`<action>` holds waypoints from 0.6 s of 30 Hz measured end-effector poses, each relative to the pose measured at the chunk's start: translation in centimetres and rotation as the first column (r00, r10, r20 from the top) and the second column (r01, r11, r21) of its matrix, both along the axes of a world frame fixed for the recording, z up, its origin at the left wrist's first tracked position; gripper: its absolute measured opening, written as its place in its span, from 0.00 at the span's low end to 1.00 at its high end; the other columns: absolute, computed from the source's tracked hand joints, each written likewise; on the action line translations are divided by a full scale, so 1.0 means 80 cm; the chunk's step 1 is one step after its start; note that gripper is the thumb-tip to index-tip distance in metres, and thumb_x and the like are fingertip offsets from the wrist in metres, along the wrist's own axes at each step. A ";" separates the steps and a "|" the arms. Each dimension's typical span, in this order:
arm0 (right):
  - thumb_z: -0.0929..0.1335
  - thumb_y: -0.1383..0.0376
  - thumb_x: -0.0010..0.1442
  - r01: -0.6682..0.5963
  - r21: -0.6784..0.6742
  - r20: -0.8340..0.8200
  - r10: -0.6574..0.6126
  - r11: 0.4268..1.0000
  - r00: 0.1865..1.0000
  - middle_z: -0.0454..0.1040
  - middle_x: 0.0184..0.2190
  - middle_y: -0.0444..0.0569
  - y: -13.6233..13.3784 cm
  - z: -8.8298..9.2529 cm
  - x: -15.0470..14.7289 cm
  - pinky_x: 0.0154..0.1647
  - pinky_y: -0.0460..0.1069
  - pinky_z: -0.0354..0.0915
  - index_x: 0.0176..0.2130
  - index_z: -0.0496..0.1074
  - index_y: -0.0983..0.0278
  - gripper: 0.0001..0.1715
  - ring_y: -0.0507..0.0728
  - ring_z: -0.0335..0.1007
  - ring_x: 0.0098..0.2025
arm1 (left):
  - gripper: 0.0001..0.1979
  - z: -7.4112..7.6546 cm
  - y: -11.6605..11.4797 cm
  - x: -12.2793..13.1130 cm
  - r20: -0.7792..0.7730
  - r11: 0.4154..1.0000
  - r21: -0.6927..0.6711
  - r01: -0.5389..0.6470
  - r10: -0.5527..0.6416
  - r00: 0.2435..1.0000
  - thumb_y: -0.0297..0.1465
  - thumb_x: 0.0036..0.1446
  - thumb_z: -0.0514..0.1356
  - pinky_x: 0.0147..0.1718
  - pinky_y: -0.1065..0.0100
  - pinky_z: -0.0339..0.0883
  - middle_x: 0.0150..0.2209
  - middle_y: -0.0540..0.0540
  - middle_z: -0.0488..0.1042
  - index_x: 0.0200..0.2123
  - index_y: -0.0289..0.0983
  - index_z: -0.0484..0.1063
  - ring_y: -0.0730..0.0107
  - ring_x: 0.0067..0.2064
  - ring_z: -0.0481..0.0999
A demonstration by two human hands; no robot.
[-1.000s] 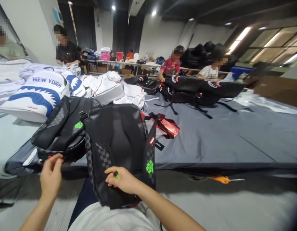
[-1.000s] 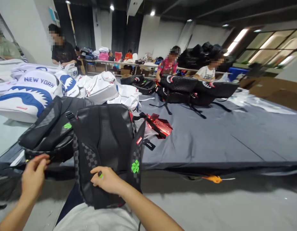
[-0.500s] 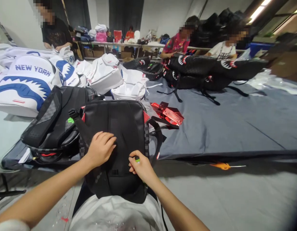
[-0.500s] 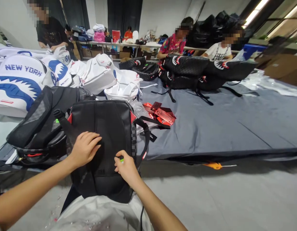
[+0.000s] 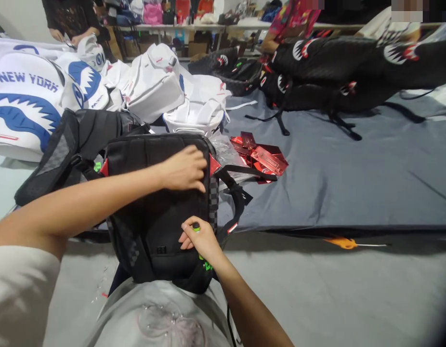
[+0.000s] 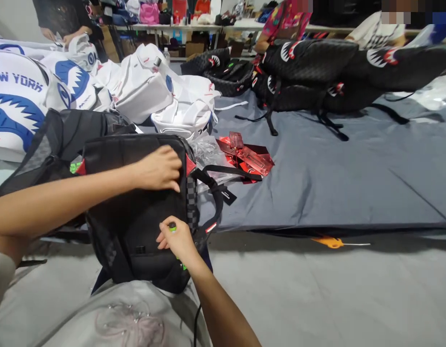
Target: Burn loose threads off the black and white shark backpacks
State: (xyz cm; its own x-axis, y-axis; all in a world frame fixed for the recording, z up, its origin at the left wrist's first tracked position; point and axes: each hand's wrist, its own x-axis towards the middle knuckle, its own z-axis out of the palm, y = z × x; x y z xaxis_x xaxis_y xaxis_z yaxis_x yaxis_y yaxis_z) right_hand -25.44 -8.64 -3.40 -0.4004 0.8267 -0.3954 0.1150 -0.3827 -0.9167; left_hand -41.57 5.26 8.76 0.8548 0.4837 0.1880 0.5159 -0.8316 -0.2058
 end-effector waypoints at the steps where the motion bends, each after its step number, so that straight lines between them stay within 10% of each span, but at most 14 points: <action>1: 0.67 0.49 0.54 0.003 -0.006 -0.009 -0.003 1.000 1.000 0.74 0.19 0.43 0.000 -0.002 0.000 0.19 0.44 0.63 0.32 0.65 0.62 0.19 0.53 0.72 0.18 | 0.27 0.014 0.012 -0.010 0.019 0.997 -0.013 -0.070 0.070 0.997 0.53 0.60 0.55 0.54 0.52 0.58 0.37 0.44 0.75 0.26 0.35 0.75 0.58 0.48 0.71; 7: 0.69 0.47 0.56 0.066 0.010 -0.082 -0.065 0.998 0.994 0.75 0.22 0.45 -0.005 0.016 0.009 0.22 0.46 0.65 0.34 0.68 0.63 0.22 0.53 0.73 0.21 | 0.34 0.067 0.036 -0.040 0.045 0.950 -0.062 -0.305 0.308 0.950 0.52 0.63 0.43 0.63 0.40 0.40 0.54 0.43 0.71 0.32 0.25 0.72 0.55 0.68 0.54; 10: 0.66 0.44 0.60 0.328 0.267 -0.214 -0.276 0.906 0.937 0.77 0.29 0.48 0.002 0.038 0.026 0.26 0.49 0.69 0.41 0.70 0.62 0.25 0.55 0.75 0.27 | 0.31 0.032 0.003 -0.029 0.088 0.978 -0.069 -0.196 0.202 0.975 0.54 0.61 0.49 0.66 0.41 0.36 0.60 0.42 0.67 0.37 0.30 0.73 0.54 0.69 0.52; 14: 0.61 0.33 0.56 0.477 0.679 -0.207 -0.477 0.558 0.854 0.68 0.19 0.42 0.030 0.059 0.051 0.21 0.50 0.63 0.45 0.74 0.63 0.41 0.54 0.66 0.20 | 0.21 -0.026 -0.041 -0.014 0.156 0.994 -0.064 -0.089 0.098 0.983 0.50 0.58 0.59 0.68 0.42 0.38 0.60 0.39 0.68 0.42 0.37 0.74 0.52 0.66 0.58; 18: 0.67 0.40 0.58 0.428 0.681 -0.111 -0.494 0.594 0.862 0.72 0.20 0.44 0.048 0.077 0.056 0.24 0.51 0.68 0.48 0.75 0.64 0.34 0.54 0.68 0.19 | 0.21 -0.040 -0.061 -0.003 0.192 0.978 -0.067 -0.198 0.207 0.959 0.43 0.53 0.67 0.65 0.33 0.41 0.57 0.37 0.69 0.45 0.37 0.72 0.46 0.65 0.57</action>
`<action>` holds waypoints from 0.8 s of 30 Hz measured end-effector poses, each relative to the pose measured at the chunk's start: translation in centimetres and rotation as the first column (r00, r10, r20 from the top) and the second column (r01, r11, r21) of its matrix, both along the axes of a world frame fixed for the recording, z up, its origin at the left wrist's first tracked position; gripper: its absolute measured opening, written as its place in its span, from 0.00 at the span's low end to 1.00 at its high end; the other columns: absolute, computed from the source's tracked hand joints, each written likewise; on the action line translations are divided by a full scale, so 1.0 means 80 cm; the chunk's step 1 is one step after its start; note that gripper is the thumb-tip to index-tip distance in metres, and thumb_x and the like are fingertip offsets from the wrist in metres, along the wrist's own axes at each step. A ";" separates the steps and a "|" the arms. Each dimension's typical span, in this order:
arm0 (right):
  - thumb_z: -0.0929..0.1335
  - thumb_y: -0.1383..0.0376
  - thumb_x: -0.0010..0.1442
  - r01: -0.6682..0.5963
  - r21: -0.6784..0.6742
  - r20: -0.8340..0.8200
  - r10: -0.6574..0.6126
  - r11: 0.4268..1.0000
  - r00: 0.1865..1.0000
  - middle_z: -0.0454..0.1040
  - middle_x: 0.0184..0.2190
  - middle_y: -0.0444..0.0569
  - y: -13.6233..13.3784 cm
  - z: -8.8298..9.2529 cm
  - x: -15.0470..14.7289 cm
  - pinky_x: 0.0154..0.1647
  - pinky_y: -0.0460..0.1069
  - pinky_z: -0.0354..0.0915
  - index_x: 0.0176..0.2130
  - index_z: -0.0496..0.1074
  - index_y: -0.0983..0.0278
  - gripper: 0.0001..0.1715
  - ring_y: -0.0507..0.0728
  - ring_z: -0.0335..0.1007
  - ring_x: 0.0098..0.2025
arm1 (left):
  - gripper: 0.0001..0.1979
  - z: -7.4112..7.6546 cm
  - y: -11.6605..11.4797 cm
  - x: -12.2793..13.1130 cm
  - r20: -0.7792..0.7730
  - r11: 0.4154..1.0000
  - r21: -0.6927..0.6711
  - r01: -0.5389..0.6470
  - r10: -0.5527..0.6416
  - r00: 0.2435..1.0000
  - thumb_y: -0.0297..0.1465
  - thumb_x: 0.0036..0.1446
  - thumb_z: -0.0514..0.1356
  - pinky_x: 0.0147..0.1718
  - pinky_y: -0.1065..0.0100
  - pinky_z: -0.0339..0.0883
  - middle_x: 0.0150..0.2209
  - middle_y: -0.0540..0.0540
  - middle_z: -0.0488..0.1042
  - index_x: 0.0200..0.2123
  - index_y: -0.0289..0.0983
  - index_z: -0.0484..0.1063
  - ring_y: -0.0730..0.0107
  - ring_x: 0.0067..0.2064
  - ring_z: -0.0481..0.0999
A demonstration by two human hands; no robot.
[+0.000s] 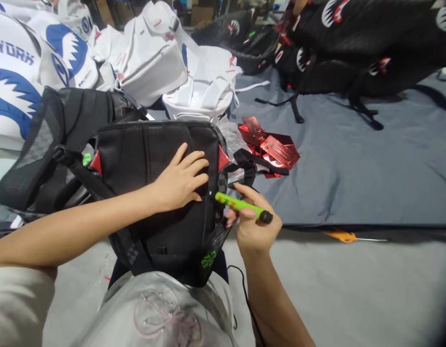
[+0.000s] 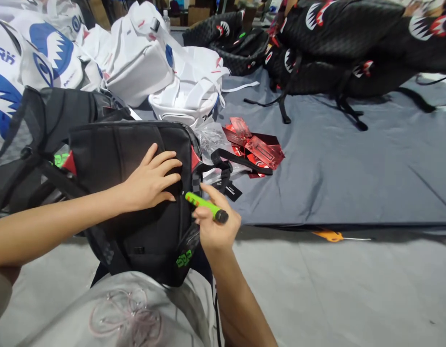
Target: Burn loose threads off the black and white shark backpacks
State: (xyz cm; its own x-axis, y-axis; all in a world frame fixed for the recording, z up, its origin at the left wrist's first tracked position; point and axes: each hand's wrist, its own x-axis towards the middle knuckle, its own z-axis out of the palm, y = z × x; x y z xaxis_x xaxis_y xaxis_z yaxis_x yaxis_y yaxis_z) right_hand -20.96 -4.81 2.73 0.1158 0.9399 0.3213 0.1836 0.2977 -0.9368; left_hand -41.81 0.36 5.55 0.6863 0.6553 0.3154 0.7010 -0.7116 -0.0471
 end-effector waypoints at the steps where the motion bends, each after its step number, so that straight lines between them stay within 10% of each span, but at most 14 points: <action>1: 0.69 0.45 0.59 -0.025 -0.035 -0.008 0.024 0.999 1.000 0.77 0.27 0.47 0.000 0.005 -0.002 0.29 0.52 0.71 0.50 0.74 0.64 0.30 0.56 0.73 0.24 | 0.21 0.000 -0.002 0.001 0.010 1.000 -0.010 -0.025 0.025 1.000 0.42 0.52 0.68 0.65 0.32 0.42 0.55 0.37 0.69 0.45 0.36 0.72 0.45 0.64 0.58; 4: 0.74 0.57 0.56 -0.057 -0.099 0.011 0.058 0.993 0.998 0.79 0.38 0.49 -0.005 0.013 -0.008 0.40 0.53 0.74 0.49 0.73 0.62 0.22 0.57 0.77 0.37 | 0.22 -0.002 0.000 0.000 0.072 0.998 -0.064 -0.015 0.019 0.997 0.42 0.50 0.69 0.64 0.31 0.40 0.50 0.38 0.71 0.42 0.35 0.72 0.44 0.62 0.60; 10: 0.72 0.57 0.57 0.131 -0.111 0.037 -0.128 0.985 0.991 0.71 0.27 0.42 -0.009 -0.004 -0.016 0.24 0.47 0.64 0.36 0.69 0.62 0.13 0.50 0.67 0.24 | 0.16 -0.011 0.004 -0.007 0.169 0.988 -0.110 0.107 -0.087 0.982 0.42 0.52 0.68 0.66 0.33 0.30 0.39 0.47 0.73 0.35 0.37 0.72 0.53 0.58 0.64; 16: 0.68 0.56 0.62 -0.021 -0.201 0.023 0.026 0.979 0.999 0.72 0.21 0.42 -0.005 -0.007 -0.024 0.18 0.46 0.61 0.40 0.72 0.63 0.14 0.51 0.65 0.18 | 0.08 -0.022 -0.007 -0.005 0.136 0.998 -0.006 0.066 -0.064 0.989 0.36 0.57 0.65 0.67 0.36 0.25 0.40 0.48 0.74 0.36 0.38 0.73 0.56 0.60 0.63; 24: 0.69 0.62 0.58 0.113 -0.034 0.105 -0.109 0.993 0.988 0.71 0.20 0.42 -0.004 -0.003 -0.043 0.17 0.45 0.59 0.29 0.72 0.64 0.09 0.49 0.63 0.18 | 0.09 -0.047 -0.003 -0.016 0.289 0.975 0.150 0.165 -0.203 0.935 0.38 0.61 0.61 0.69 0.47 0.20 0.38 0.50 0.76 0.33 0.38 0.70 0.63 0.57 0.67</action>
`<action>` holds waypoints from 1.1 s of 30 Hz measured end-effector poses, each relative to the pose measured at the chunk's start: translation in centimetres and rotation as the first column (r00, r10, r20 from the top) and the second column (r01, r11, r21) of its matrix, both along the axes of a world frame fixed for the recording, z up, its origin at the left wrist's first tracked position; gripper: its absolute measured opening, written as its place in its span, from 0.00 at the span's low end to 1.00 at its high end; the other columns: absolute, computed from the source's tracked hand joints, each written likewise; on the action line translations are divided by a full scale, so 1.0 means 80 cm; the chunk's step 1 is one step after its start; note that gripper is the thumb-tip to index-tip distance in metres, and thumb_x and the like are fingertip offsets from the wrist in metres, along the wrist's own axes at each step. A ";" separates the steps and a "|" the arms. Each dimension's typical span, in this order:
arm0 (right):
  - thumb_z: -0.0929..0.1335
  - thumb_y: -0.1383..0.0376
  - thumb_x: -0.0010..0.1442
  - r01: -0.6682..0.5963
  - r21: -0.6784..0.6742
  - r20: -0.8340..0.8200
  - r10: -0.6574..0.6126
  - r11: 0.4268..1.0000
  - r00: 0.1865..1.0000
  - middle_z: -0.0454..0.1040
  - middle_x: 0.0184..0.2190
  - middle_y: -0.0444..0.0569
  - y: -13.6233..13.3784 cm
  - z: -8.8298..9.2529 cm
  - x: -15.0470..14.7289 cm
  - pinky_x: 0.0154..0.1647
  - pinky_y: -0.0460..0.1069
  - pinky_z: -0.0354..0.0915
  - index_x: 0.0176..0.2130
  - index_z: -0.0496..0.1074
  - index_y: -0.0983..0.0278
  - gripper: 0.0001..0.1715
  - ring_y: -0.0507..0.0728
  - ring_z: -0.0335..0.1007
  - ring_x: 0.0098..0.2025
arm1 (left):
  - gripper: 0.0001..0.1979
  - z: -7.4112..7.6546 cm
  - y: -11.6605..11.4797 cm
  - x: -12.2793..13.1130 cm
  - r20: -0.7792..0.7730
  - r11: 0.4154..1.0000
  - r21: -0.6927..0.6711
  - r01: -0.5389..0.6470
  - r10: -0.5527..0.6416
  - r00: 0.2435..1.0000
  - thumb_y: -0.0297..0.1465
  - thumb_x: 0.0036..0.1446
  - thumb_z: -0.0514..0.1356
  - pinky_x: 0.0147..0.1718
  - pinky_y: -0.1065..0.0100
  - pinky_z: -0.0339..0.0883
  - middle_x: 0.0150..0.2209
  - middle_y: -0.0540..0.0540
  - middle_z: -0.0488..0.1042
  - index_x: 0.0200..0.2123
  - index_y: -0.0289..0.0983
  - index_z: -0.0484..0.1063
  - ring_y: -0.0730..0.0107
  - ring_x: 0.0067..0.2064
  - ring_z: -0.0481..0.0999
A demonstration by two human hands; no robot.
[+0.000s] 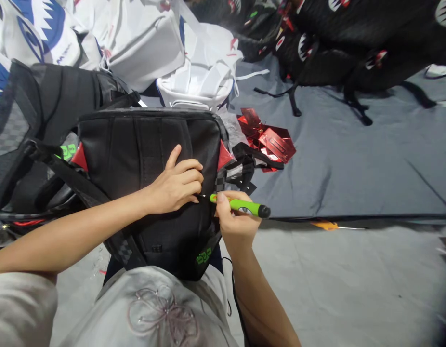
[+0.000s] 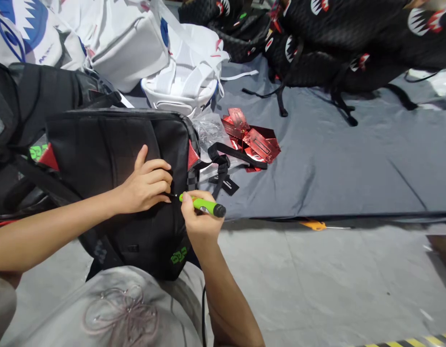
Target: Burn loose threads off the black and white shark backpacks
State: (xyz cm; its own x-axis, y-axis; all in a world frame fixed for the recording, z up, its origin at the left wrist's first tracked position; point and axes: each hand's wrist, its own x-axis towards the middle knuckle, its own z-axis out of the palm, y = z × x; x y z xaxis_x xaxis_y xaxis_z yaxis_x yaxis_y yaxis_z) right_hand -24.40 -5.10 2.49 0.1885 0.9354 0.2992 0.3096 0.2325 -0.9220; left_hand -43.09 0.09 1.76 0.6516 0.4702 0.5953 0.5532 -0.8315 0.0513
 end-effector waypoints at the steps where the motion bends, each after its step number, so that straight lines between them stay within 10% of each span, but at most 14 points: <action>1: 0.69 0.62 0.58 -0.001 0.013 0.016 0.001 1.000 1.000 0.71 0.20 0.41 0.000 -0.001 -0.001 0.17 0.45 0.59 0.29 0.72 0.64 0.09 0.49 0.63 0.18 | 0.09 -0.001 0.000 0.000 0.004 1.000 0.013 -0.001 0.001 1.000 0.37 0.61 0.61 0.69 0.47 0.20 0.38 0.50 0.76 0.33 0.39 0.70 0.63 0.57 0.68; 33: 0.69 0.60 0.60 -0.045 0.058 0.253 0.029 0.997 0.967 0.72 0.21 0.42 0.009 0.000 -0.003 0.20 0.45 0.63 0.30 0.73 0.64 0.11 0.49 0.65 0.19 | 0.07 -0.010 -0.007 0.002 -0.014 0.996 0.063 -0.064 0.065 0.998 0.33 0.64 0.57 0.70 0.49 0.21 0.39 0.52 0.76 0.33 0.38 0.70 0.67 0.56 0.68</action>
State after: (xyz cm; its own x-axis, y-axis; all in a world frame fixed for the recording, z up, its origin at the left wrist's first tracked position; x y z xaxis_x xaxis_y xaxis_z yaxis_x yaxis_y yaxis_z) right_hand -24.63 -4.35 2.47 0.0650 0.9182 0.3908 0.5199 0.3031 -0.7986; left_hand -42.95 -0.45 0.97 0.6310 0.4735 0.6146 0.6057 -0.7956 -0.0089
